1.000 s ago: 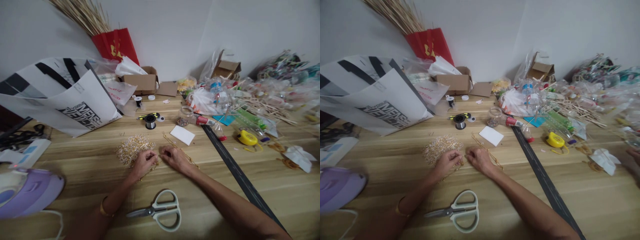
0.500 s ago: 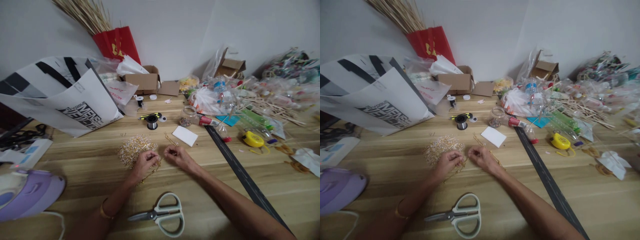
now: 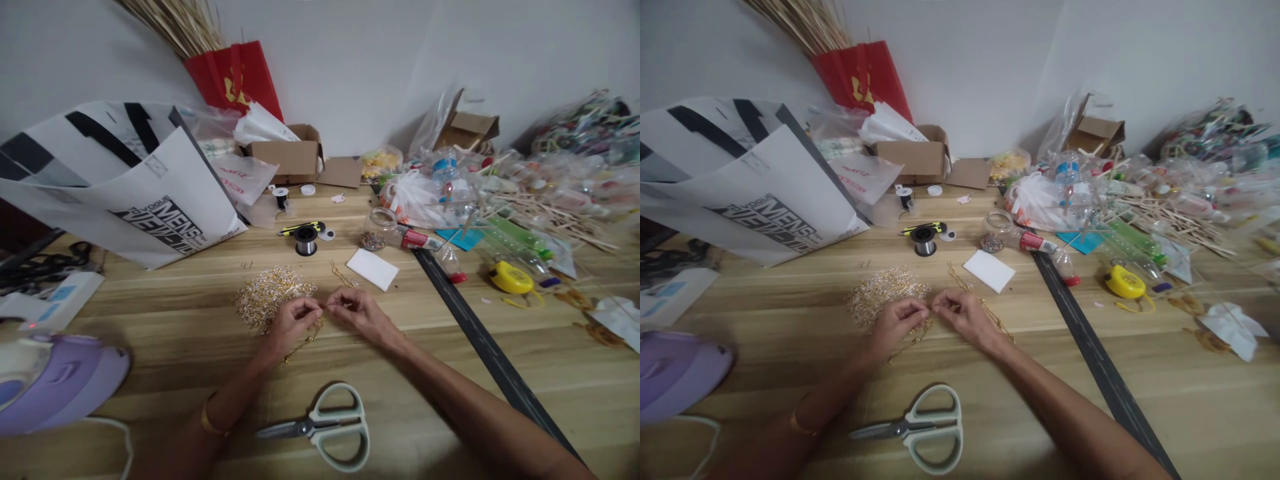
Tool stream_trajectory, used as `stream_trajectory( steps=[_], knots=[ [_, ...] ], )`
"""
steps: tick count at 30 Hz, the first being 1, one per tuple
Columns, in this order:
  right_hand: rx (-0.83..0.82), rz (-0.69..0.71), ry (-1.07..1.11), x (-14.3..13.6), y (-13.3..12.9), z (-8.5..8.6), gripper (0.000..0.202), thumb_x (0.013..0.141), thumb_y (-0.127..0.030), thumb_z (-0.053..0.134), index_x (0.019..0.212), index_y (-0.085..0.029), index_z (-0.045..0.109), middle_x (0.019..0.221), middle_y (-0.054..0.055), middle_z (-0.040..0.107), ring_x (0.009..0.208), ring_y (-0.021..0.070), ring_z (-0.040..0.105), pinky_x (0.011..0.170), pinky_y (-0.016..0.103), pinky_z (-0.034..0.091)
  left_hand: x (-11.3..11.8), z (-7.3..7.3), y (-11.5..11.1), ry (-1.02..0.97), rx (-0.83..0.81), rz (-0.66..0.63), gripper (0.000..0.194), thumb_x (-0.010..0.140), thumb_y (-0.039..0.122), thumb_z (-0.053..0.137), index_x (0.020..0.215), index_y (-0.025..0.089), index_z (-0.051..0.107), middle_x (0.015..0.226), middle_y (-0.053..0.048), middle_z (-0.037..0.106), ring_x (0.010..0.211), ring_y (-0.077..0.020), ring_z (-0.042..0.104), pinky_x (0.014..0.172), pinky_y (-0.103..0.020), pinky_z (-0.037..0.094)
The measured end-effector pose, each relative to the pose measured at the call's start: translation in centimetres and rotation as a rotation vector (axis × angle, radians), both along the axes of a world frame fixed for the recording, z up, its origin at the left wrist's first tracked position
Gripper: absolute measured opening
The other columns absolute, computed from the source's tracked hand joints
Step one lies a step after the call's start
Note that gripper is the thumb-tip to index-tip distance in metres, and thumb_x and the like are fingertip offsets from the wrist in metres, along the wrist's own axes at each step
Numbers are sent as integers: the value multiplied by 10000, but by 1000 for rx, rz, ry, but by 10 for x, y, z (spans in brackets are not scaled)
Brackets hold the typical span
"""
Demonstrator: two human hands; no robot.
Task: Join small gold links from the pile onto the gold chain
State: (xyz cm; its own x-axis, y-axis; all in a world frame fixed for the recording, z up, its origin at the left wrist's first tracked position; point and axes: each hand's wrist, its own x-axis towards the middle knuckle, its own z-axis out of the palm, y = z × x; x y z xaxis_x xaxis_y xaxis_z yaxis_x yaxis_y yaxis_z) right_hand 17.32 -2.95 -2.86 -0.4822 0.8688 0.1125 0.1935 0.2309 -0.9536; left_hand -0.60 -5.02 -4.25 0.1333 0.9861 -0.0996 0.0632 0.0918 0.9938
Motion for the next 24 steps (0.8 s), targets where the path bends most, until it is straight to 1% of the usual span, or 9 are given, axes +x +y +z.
stream_trajectory(
  steps=[4,9,11,16,20,24],
  knots=[
    [-3,-1,-13,-1,-1,1,173,824,-304,558,803,-144,617,720,7,580,674,116,492,604,223,358,2,0,-1,-1,-51,-64,168,663,281,658,664,121,606,535,10,567,495,-92,508,512,-218,414],
    [-30,-2,14,-3,-4,6,179,816,-313,566,782,-144,611,713,4,582,660,110,494,605,224,362,1,0,-3,18,-65,-126,167,661,275,662,672,117,609,509,26,537,459,-77,473,468,-203,376],
    [-48,1,33,-4,-5,7,190,818,-323,563,775,-143,604,695,-1,571,645,105,488,591,218,361,2,1,-3,13,-76,-130,171,657,279,664,669,117,612,490,36,515,438,-69,448,443,-194,350],
    [-111,-10,134,-6,-6,6,220,818,-364,569,774,-149,577,651,-14,543,578,88,467,523,199,360,2,3,-4,-3,-81,-128,200,642,306,674,669,115,618,485,38,507,429,-67,441,432,-192,334],
    [-169,-62,203,-5,-2,3,267,795,-420,591,763,-157,570,595,-17,542,513,88,466,471,199,386,1,5,-4,-5,-90,-121,223,624,327,689,639,117,617,476,36,510,414,-63,429,427,-193,328],
    [-236,-89,252,-5,1,3,302,756,-458,621,754,-160,572,610,-11,554,534,96,500,465,198,428,0,6,-4,-16,-116,-132,234,624,342,698,634,120,624,500,27,532,420,-62,439,430,-195,330]
  ],
)
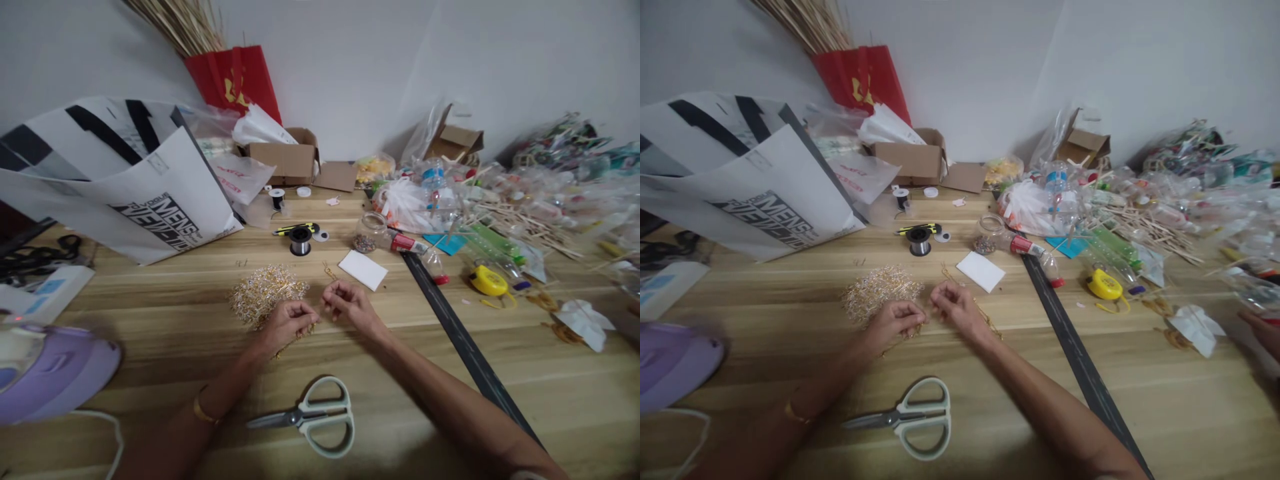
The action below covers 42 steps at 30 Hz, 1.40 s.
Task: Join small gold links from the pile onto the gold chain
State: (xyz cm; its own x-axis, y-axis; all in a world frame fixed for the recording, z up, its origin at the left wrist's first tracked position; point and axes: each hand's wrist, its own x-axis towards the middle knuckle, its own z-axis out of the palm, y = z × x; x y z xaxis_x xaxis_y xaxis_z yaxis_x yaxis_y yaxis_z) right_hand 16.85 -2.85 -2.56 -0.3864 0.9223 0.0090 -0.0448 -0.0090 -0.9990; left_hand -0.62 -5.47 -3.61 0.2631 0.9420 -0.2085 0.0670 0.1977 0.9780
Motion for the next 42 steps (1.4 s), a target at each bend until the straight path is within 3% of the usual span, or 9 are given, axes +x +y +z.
stream_trajectory(
  steps=[7,10,13,17,20,22,24,33,42],
  knots=[
    [-73,-49,-38,0,5,-6,365,703,-503,641,725,-152,542,603,-10,562,502,87,505,433,189,421,-2,-1,0,-71,-54,26,225,614,331,714,645,115,659,526,-6,580,445,-66,467,446,-187,347],
    [-66,-23,-124,2,7,-8,371,743,-516,584,715,-153,517,561,-19,545,437,75,459,398,187,359,-2,-1,0,-95,-65,58,214,606,322,717,633,116,667,514,-11,584,439,-65,458,433,-183,336],
    [104,-58,-305,5,5,-6,343,813,-467,512,669,-155,511,483,-44,460,414,66,375,406,198,280,-3,-1,-1,-94,-61,93,189,611,299,712,625,116,669,493,-5,572,438,-66,457,433,-183,333],
    [388,-226,-409,6,-6,4,252,853,-367,494,726,-157,553,561,-25,470,497,84,396,466,214,301,-4,-3,-1,-97,-37,113,164,623,278,703,616,118,666,491,-1,567,441,-66,455,437,-186,334],
    [526,-109,-398,4,-15,11,157,864,-261,480,940,-172,585,803,36,603,620,109,505,558,224,397,-5,-4,-2,-113,-40,107,157,625,270,706,609,122,656,489,6,561,447,-68,460,448,-189,342],
    [561,29,-415,2,-17,11,254,863,-193,461,1099,-198,553,1035,69,605,712,118,547,643,243,444,-5,-5,-2,-125,-45,103,154,630,268,702,613,124,651,488,12,556,452,-68,466,455,-188,346],
    [547,121,-439,1,-17,8,337,862,-155,445,1188,-214,509,1120,78,588,768,125,566,687,258,463,-5,-4,-3,-130,-46,100,147,634,263,696,623,124,653,492,14,554,460,-69,472,459,-186,347],
    [464,124,-515,1,-10,0,132,846,-188,513,922,-163,617,854,49,660,746,139,593,652,247,460,-4,-5,-2,-124,-36,96,144,637,254,691,627,117,649,518,-2,573,469,-77,496,478,-195,381],
    [474,150,-484,2,-10,0,165,866,-282,516,927,-178,629,840,45,659,748,144,584,636,240,440,-3,-6,-3,-80,-7,78,211,628,318,698,633,116,633,521,1,572,470,-83,500,484,-206,387]
  ],
)
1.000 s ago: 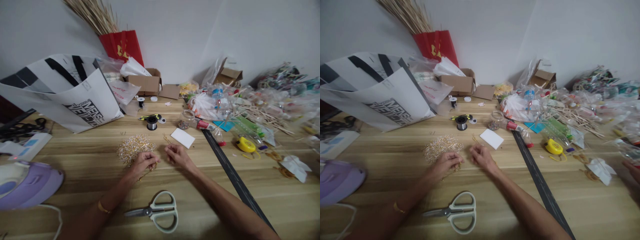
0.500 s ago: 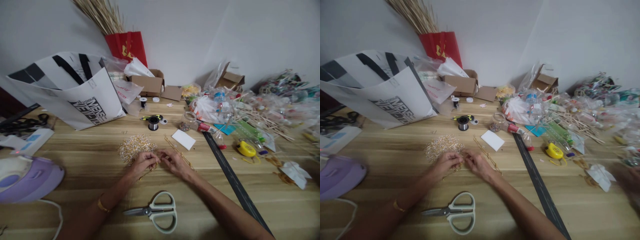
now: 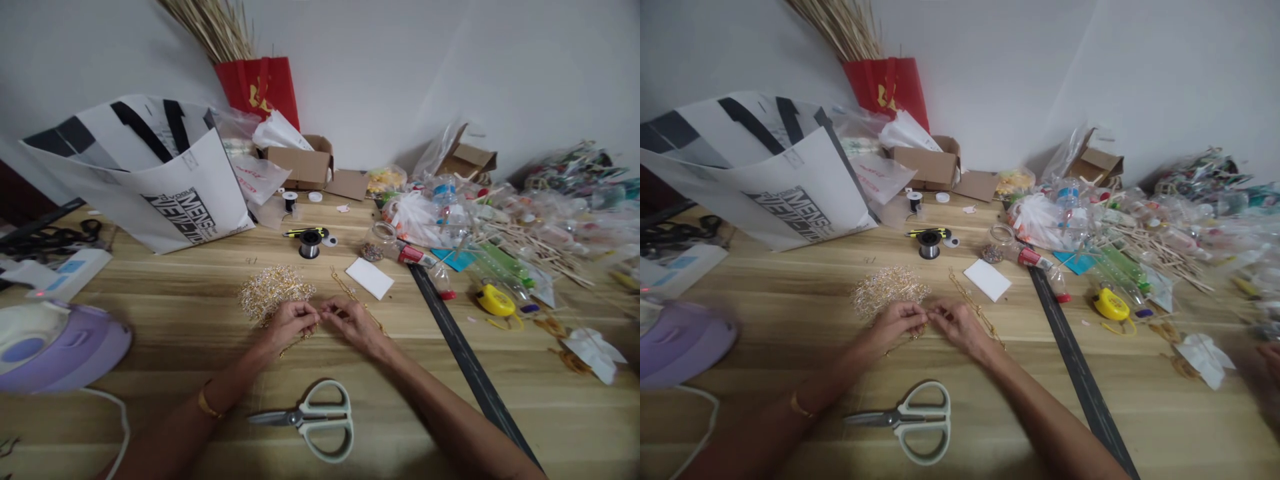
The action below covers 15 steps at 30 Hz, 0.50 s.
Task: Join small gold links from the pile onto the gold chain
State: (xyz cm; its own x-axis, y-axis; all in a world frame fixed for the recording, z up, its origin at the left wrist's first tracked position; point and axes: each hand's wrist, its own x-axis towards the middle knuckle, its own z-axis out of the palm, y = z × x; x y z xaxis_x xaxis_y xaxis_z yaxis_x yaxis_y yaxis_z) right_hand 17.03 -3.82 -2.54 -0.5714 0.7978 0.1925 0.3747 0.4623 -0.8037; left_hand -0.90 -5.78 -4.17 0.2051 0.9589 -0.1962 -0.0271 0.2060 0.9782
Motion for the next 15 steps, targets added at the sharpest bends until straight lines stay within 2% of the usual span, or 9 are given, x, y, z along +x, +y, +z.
stream_trajectory(
  steps=[8,15],
  knots=[
    [61,28,-23,0,1,-1,178,893,-266,475,843,-176,620,782,37,634,712,139,556,644,241,415,1,4,-2,-8,0,-21,227,646,325,693,650,108,628,542,-6,577,485,-85,496,493,-211,382],
    [145,63,-147,2,1,-1,203,924,-268,408,838,-180,571,735,37,587,675,140,520,630,248,384,0,5,-2,5,-10,-31,257,644,363,693,644,116,621,540,-2,567,477,-86,485,494,-215,382]
  ],
)
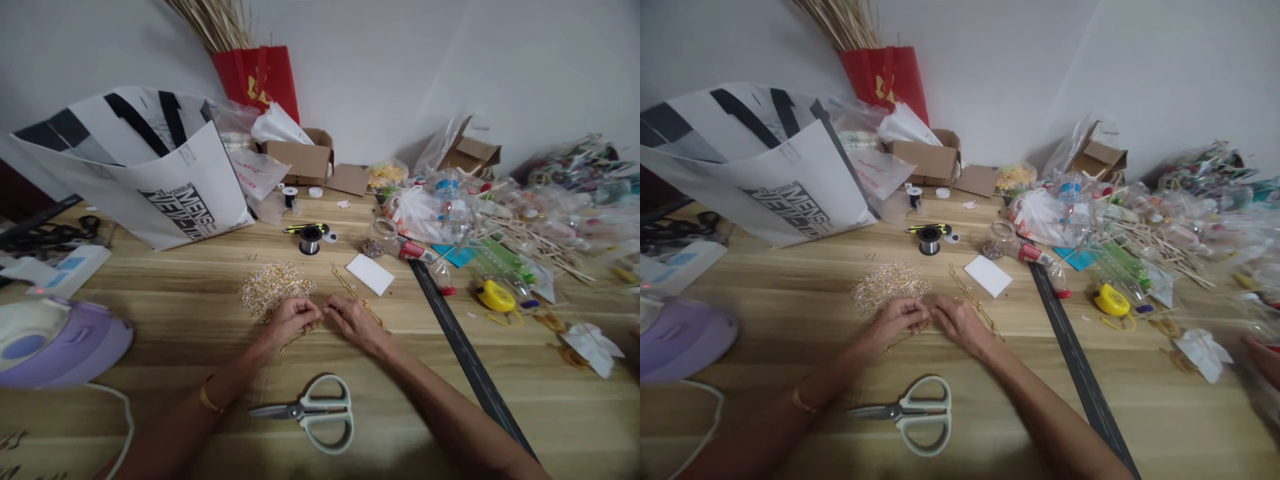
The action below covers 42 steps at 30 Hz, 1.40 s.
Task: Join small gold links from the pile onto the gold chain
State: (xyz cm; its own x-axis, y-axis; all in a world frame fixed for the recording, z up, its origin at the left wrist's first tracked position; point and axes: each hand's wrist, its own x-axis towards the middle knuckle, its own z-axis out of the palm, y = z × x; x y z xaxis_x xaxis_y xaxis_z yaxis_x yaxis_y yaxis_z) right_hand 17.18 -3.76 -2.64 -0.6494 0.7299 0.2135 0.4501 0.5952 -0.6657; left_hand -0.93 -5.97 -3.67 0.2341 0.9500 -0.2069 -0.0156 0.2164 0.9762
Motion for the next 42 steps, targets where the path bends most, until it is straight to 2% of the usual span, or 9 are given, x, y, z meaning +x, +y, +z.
stream_trajectory(
  steps=[7,12,17,22,29,36,42],
  knots=[
    [28,18,-25,0,-2,4,184,921,-243,411,862,-182,574,763,43,603,688,141,535,644,246,388,0,-4,2,53,48,24,233,639,340,691,622,126,602,530,16,540,483,-80,467,485,-203,357],
    [0,31,58,-1,-4,8,159,911,-214,436,880,-178,588,812,40,619,748,140,560,695,247,414,0,-5,0,42,51,-55,255,651,356,687,634,130,570,532,16,555,471,-79,470,479,-202,355],
    [-55,7,144,-2,-5,14,159,900,-220,461,874,-167,608,836,41,638,769,137,577,698,240,430,2,2,-2,72,46,-104,268,650,366,693,632,122,584,548,-6,590,490,-86,497,495,-204,371],
    [-48,-12,176,-1,-4,17,141,886,-197,475,909,-170,611,841,33,640,758,128,578,671,220,434,2,6,-2,73,23,-51,269,618,362,710,636,122,589,502,12,565,471,-89,492,498,-213,388],
    [31,26,107,0,1,12,114,850,-131,505,899,-163,603,823,31,635,730,121,569,670,213,427,1,1,-2,75,54,-11,249,644,361,698,652,130,605,504,16,569,469,-91,503,490,-207,392],
    [25,56,71,1,0,12,119,856,-126,490,863,-158,605,812,30,618,710,114,561,652,204,417,-1,-2,1,64,65,-3,251,650,364,699,665,126,623,508,12,574,463,-86,500,476,-202,390],
    [-10,32,76,1,2,4,123,851,-143,497,876,-158,617,813,34,625,708,121,571,645,208,419,-1,-1,0,68,49,38,232,640,339,703,657,125,614,504,13,578,469,-89,510,482,-204,394]
  ],
)
